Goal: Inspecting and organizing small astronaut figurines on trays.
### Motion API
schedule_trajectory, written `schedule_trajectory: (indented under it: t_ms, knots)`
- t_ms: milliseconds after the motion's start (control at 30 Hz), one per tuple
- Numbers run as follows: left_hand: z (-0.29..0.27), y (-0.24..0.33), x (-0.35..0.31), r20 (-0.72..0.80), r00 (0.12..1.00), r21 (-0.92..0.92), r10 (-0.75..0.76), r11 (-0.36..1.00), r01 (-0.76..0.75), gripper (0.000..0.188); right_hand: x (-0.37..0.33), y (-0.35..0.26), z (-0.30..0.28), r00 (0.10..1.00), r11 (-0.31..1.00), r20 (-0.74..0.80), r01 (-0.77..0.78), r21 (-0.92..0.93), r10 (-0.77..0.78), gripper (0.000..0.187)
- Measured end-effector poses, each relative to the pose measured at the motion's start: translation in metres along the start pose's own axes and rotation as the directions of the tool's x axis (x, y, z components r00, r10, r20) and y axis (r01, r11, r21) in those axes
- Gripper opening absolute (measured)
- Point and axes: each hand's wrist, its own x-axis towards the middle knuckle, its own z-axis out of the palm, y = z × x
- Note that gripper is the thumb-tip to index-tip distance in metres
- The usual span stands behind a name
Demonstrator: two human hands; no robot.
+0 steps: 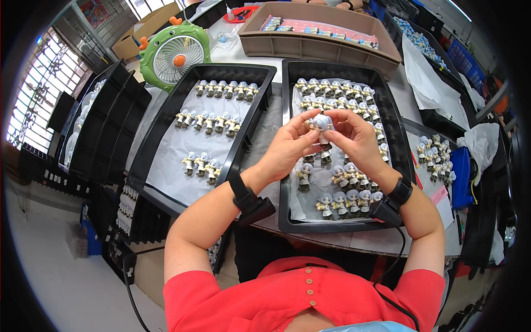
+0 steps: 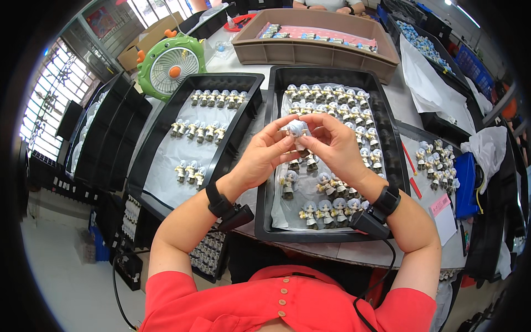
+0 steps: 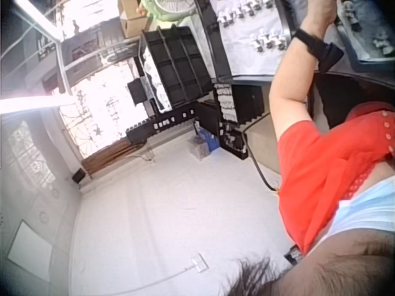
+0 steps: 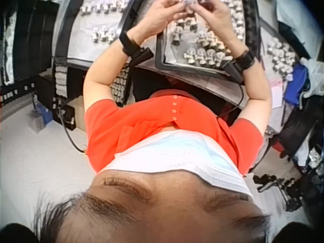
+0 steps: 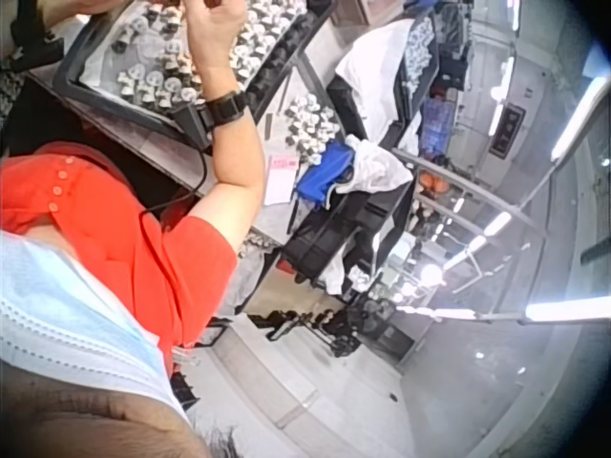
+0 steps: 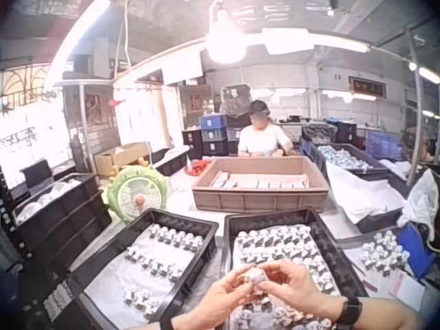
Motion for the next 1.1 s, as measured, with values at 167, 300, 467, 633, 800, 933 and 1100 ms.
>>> schedule_trajectory:
  t_ms: [167,300,467,633,800,933,1100]
  knots:
    - [0.000,0.002,0.000,-0.007,1.000,-0.002,-0.021,1.000,0.021,0.051,0.003,0.002,-0.005,0.995,0.988,0.014,-0.095,0.121,0.094,0.031]
    - [-0.002,0.001,0.001,-0.017,0.999,-0.016,-0.035,0.999,0.035,0.050,0.005,0.005,-0.008,0.982,0.959,0.014,-0.189,0.211,0.190,0.030]
    - [-0.003,0.000,0.001,-0.019,0.999,-0.039,-0.044,0.998,0.043,0.047,0.005,0.008,-0.009,0.965,0.923,0.030,-0.257,0.287,0.260,0.029]
    - [-0.002,0.000,0.001,-0.038,0.998,-0.041,-0.049,0.998,0.047,0.046,0.005,0.007,-0.008,0.959,0.907,0.028,-0.275,0.320,0.281,0.029]
    - [-0.002,0.000,0.000,-0.030,0.999,-0.031,-0.043,0.999,0.042,0.045,0.005,0.006,-0.008,0.954,0.898,0.027,-0.290,0.331,0.298,0.030]
    - [-0.004,-0.004,0.002,-0.006,1.000,-0.071,0.005,0.997,-0.005,0.042,0.004,0.004,-0.007,0.987,0.959,0.088,-0.154,0.236,0.137,0.034]
    - [-0.006,-0.003,0.001,-0.018,1.000,-0.211,-0.007,0.978,0.003,0.039,-0.001,-0.003,-0.001,0.962,0.995,0.270,0.000,-0.098,0.027,0.050]
